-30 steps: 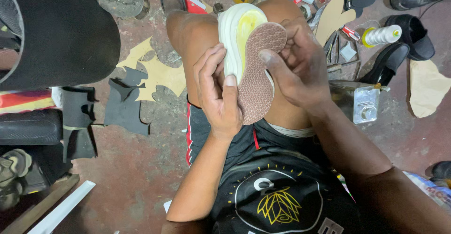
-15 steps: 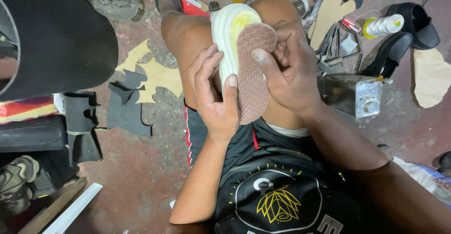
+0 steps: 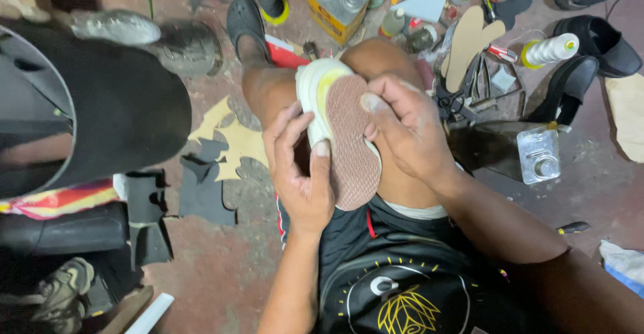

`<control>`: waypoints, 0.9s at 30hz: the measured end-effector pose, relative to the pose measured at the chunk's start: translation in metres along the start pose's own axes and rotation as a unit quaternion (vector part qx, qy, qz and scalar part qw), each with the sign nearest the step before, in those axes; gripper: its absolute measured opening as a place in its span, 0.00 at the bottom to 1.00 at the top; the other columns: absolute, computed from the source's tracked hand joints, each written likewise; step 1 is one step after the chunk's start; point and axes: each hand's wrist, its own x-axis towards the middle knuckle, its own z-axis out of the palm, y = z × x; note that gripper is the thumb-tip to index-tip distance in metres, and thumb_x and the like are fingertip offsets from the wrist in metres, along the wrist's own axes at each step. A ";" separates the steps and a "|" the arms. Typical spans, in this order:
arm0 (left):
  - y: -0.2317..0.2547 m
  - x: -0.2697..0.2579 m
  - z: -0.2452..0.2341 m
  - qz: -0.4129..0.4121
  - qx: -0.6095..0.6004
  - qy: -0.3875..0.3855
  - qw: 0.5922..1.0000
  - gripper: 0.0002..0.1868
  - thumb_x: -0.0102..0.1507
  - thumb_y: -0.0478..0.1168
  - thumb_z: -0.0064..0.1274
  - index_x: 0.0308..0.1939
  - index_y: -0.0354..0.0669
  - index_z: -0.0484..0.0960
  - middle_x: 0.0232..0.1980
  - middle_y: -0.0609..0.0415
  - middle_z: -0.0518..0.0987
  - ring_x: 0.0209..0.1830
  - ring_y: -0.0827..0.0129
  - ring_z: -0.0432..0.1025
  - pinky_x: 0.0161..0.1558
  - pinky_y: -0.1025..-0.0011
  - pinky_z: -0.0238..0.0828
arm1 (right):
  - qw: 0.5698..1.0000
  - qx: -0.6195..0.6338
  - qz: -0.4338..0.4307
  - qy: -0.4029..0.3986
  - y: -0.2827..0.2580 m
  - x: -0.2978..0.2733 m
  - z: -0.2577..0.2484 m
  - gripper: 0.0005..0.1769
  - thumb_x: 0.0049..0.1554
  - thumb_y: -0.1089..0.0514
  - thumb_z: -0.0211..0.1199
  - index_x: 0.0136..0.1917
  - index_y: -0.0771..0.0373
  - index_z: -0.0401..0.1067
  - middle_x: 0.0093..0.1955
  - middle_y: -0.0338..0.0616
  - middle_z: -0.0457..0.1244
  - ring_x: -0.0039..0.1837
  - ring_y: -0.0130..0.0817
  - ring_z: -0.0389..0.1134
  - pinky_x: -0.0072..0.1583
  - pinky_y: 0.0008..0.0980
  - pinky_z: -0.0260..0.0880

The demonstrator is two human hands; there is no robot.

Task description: The person glues a new sole to the bottom of a shoe and then trims the excess rubber material around the edges using a knife while holding the shoe in their lap.

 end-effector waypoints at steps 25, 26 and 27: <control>-0.015 0.022 0.007 0.058 -0.010 -0.035 0.998 0.28 0.79 0.54 0.29 0.58 0.36 0.80 0.62 0.43 0.73 0.66 0.57 0.68 0.72 0.62 0.60 | 0.999 -0.022 0.048 0.006 -0.016 -0.029 0.013 0.07 0.61 0.61 0.65 0.44 0.67 0.76 0.36 0.35 0.66 0.37 0.16 0.66 0.40 0.20 0.67; -0.015 0.021 0.007 0.056 -0.014 -0.035 0.998 0.28 0.79 0.54 0.30 0.57 0.36 0.79 0.62 0.44 0.73 0.65 0.57 0.68 0.72 0.63 0.60 | 0.998 -0.027 0.045 0.018 -0.016 -0.030 0.015 0.07 0.62 0.61 0.65 0.44 0.67 0.76 0.36 0.36 0.66 0.37 0.16 0.66 0.39 0.20 0.67; -0.015 0.021 0.006 0.055 -0.019 -0.036 0.998 0.28 0.79 0.54 0.30 0.57 0.36 0.79 0.62 0.44 0.73 0.65 0.57 0.68 0.72 0.63 0.61 | 0.998 -0.031 0.046 0.023 -0.017 -0.031 0.017 0.07 0.61 0.61 0.65 0.44 0.67 0.76 0.36 0.36 0.66 0.37 0.16 0.66 0.39 0.21 0.67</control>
